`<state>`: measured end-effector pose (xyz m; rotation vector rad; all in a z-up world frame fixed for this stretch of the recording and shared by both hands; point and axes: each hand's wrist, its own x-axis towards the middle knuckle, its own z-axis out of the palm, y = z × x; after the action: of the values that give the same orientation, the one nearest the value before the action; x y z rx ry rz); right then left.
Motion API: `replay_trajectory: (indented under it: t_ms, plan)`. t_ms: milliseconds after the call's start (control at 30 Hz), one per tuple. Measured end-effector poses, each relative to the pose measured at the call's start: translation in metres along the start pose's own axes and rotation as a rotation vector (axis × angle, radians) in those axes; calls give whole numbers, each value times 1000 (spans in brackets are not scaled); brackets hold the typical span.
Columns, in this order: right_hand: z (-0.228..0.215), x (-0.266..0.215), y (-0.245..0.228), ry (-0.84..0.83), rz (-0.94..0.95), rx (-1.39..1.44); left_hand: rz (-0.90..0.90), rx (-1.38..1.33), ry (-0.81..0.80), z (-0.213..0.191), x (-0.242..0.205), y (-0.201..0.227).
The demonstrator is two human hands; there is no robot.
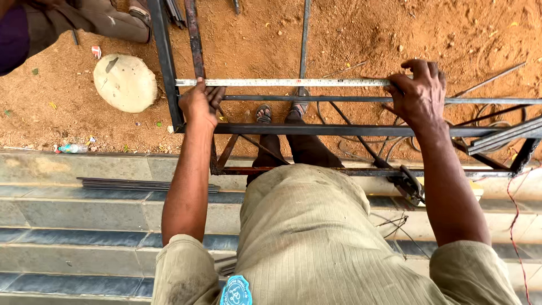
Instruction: The person measures a metal rod with a measuring tape, positions it inside a rectangular metal frame, and uses a welding electrode holder to tack-weld the rod to the frame.
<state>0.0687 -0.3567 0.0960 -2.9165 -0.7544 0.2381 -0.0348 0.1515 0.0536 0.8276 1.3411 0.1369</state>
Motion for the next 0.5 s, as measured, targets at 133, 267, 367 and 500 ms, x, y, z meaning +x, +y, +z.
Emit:
replay_trajectory:
  t_ms: [133, 267, 367, 500]
  plan:
    - [11, -2, 6, 32, 0, 28, 20, 10, -39, 0, 1, 3]
    - [18, -4, 10, 37, 0, 8, 8, -30, -65, 3, -4, 1]
    - [19, -4, 9, 23, 12, 24, 30, 84, -97, 6, -22, -2]
    - [18, -5, 9, 13, 25, 40, 163, 265, -255, 10, -60, -33]
